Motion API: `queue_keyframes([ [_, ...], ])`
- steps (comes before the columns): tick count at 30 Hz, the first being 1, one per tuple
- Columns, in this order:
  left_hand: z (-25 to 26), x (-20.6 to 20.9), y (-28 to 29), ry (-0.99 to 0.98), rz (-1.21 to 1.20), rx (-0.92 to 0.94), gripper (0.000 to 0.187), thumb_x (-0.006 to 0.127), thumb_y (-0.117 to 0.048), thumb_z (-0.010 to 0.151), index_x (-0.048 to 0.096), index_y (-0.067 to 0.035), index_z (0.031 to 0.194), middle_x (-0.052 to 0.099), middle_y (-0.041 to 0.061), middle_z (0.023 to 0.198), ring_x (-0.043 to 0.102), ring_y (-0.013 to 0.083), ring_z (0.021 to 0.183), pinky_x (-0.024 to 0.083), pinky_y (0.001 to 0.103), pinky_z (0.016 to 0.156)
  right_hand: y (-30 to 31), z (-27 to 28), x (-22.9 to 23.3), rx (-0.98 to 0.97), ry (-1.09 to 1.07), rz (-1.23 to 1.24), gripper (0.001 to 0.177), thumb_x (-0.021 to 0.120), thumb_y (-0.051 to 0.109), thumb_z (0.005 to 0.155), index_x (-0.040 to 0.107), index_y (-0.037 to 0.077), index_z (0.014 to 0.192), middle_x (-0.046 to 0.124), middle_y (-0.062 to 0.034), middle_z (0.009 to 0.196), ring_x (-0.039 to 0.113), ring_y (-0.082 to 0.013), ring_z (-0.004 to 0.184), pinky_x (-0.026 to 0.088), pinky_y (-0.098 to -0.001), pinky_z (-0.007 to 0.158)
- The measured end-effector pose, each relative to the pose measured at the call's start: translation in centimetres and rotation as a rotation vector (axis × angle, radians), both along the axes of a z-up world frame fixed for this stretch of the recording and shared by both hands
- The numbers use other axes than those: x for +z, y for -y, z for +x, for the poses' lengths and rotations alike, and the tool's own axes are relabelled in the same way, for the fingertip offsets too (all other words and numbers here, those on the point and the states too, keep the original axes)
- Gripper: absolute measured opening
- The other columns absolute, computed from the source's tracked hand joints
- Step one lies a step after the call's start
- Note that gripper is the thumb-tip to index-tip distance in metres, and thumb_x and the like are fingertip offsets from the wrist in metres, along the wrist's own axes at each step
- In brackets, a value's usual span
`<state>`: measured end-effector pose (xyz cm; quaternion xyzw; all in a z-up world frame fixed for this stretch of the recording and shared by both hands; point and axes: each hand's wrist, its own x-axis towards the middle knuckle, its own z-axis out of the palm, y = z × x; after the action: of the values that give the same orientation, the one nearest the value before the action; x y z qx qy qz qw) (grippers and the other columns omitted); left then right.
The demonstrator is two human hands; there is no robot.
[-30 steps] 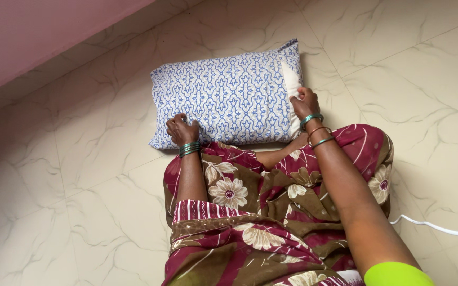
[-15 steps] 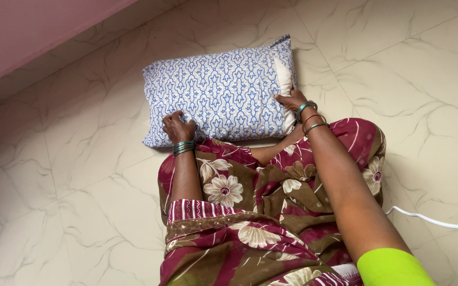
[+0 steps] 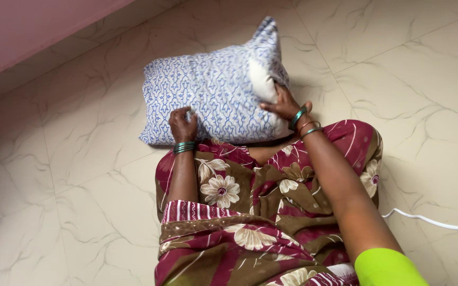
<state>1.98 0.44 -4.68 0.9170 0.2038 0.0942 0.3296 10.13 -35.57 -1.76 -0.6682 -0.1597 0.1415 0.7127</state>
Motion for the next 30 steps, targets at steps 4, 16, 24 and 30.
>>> queue_keyframes([
  [4, 1.7, 3.6, 1.8, 0.442, 0.009, -0.117, 0.041, 0.079, -0.035, 0.095, 0.066, -0.017, 0.13, 0.068, 0.012, 0.135, 0.061, 0.0292, 0.132, 0.05, 0.047, 0.115, -1.1, -2.5, 1.4, 0.173, 0.047, -0.188, 0.08, 0.087, 0.019, 0.081, 0.043, 0.001, 0.147, 0.059, -0.0153, 0.142, 0.062, -0.0254, 0.129, 0.05, -0.0368, 0.112],
  [16, 10.9, 16.0, 9.1, 0.445, -0.463, -0.582, 0.028, 0.073, -0.033, 0.099, 0.082, -0.007, 0.102, 0.072, 0.001, 0.074, 0.058, 0.0126, 0.064, 0.046, 0.032, 0.056, -0.8, -4.4, 4.2, 0.287, 0.54, -0.466, 0.04, 0.06, -0.008, 0.062, 0.07, 0.0, 0.1, 0.073, -0.0162, 0.097, 0.07, -0.0276, 0.094, 0.054, -0.0373, 0.078],
  [24, 15.2, 9.3, -2.0, 0.672, -0.299, 0.233, 0.037, 0.074, -0.032, 0.097, 0.074, -0.009, 0.068, 0.058, -0.006, 0.052, 0.042, 0.0051, 0.046, 0.027, 0.03, 0.044, -0.4, -4.2, 5.0, 0.373, 0.352, -0.144, 0.066, 0.062, -0.018, 0.066, 0.067, 0.001, 0.129, 0.07, -0.0114, 0.122, 0.068, -0.021, 0.107, 0.056, -0.0341, 0.096],
  [30, 14.1, 4.8, -6.2, 0.404, -0.115, 0.695, 0.046, 0.075, -0.041, 0.094, 0.076, -0.003, 0.07, 0.066, 0.012, 0.06, 0.061, 0.0252, 0.052, 0.046, 0.04, 0.056, -0.4, -2.9, 2.4, 0.332, 0.035, 0.036, 0.065, 0.062, -0.014, 0.077, 0.065, -0.002, 0.141, 0.074, -0.0182, 0.127, 0.07, -0.0206, 0.111, 0.055, -0.033, 0.106],
])
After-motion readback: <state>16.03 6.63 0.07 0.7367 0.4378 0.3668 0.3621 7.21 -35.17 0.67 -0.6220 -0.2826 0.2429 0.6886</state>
